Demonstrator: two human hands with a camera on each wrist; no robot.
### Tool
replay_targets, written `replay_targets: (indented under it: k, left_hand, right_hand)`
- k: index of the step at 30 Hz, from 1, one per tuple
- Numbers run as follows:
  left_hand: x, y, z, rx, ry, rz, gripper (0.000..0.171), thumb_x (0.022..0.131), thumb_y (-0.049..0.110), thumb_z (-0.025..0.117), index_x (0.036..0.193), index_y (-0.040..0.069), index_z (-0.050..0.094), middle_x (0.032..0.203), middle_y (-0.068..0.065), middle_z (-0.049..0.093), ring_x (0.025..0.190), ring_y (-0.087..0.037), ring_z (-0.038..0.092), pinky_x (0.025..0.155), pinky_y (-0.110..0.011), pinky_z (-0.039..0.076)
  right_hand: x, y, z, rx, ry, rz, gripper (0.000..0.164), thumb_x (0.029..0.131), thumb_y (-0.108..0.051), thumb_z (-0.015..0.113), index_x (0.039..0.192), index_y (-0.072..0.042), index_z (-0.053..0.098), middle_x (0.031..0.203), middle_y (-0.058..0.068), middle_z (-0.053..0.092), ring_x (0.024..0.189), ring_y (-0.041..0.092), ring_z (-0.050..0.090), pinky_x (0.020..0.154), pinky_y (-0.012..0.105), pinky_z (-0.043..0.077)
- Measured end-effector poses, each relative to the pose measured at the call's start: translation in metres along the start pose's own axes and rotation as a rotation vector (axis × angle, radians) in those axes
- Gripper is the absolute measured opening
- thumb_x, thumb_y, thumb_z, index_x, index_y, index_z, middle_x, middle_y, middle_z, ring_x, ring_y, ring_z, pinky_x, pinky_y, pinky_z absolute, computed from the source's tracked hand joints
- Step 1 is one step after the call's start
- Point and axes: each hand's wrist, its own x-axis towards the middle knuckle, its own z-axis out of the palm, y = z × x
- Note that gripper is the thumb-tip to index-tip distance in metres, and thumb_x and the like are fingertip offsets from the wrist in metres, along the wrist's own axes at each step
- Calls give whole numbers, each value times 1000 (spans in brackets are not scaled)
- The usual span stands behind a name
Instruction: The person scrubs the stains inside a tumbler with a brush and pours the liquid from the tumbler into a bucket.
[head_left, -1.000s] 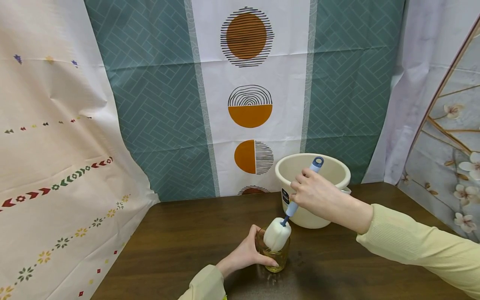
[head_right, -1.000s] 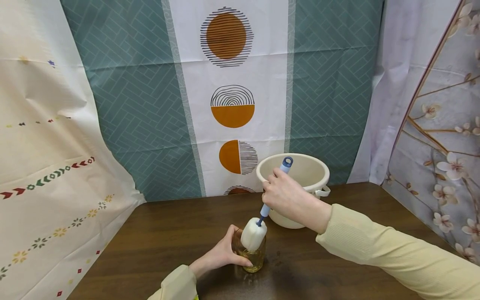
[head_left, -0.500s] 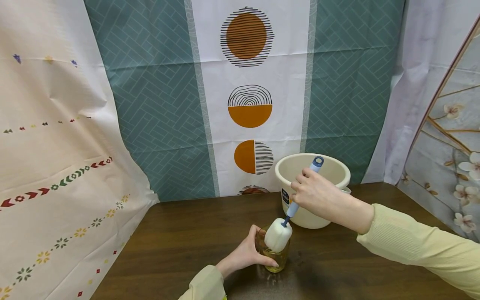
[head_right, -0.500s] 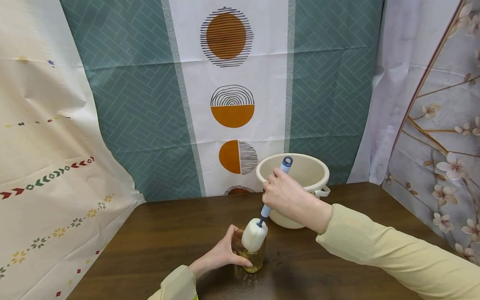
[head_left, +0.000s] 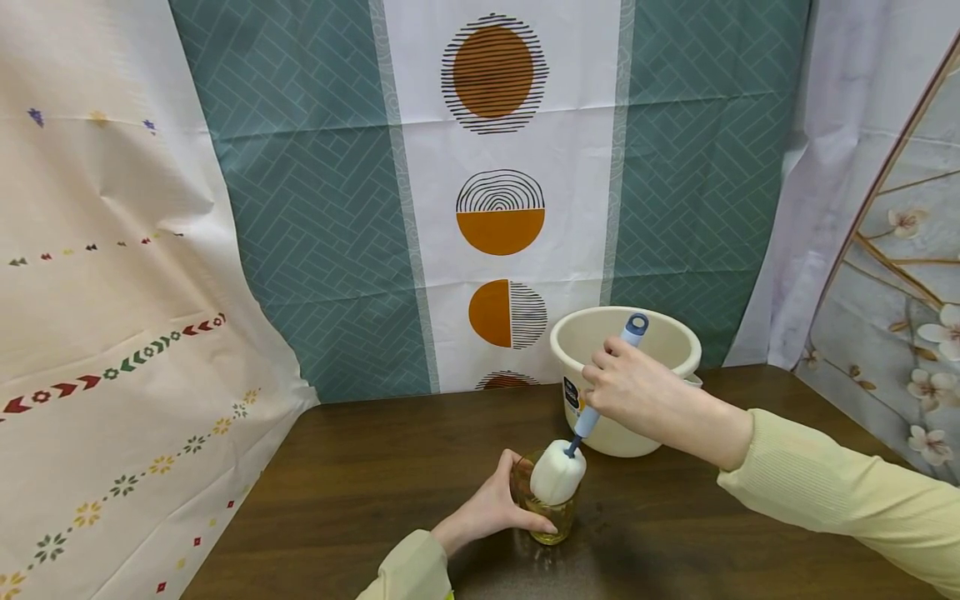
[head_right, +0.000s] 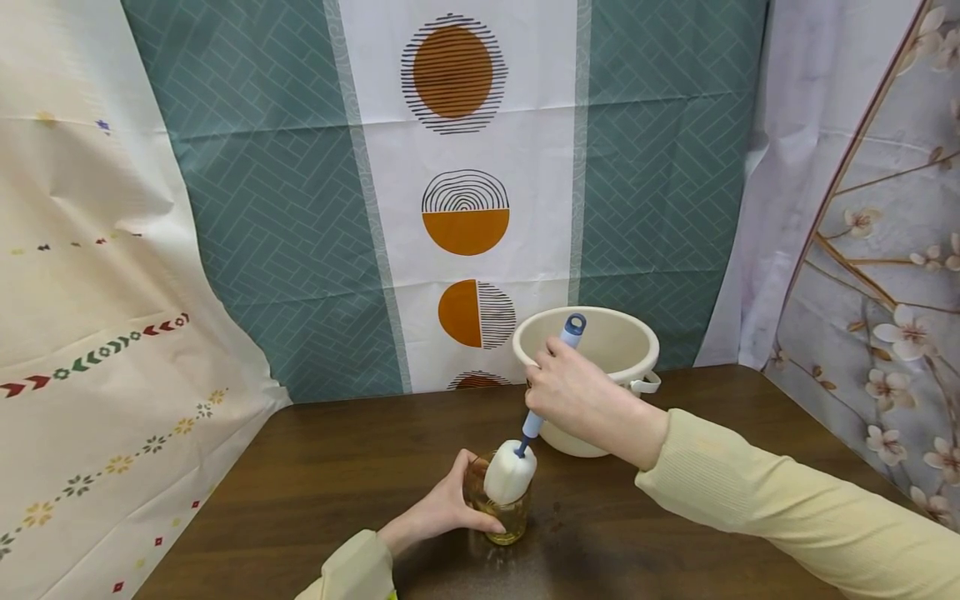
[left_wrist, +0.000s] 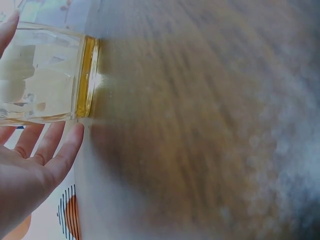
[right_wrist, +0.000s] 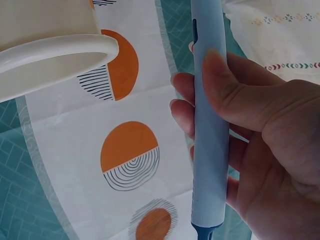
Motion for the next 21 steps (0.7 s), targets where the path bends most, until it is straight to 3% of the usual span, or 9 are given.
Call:
replay_targets:
  k: [21]
  left_hand:
    - [1, -1, 0, 53, 18, -7, 66, 63, 21, 84, 106, 12, 36, 99, 1, 53, 91, -13, 51, 77, -31, 40]
  right_hand:
    - [0, 1, 3, 38, 6, -47, 21, 60, -20, 80, 76, -26, 69, 65, -1, 50, 63, 18, 46, 66, 31, 35]
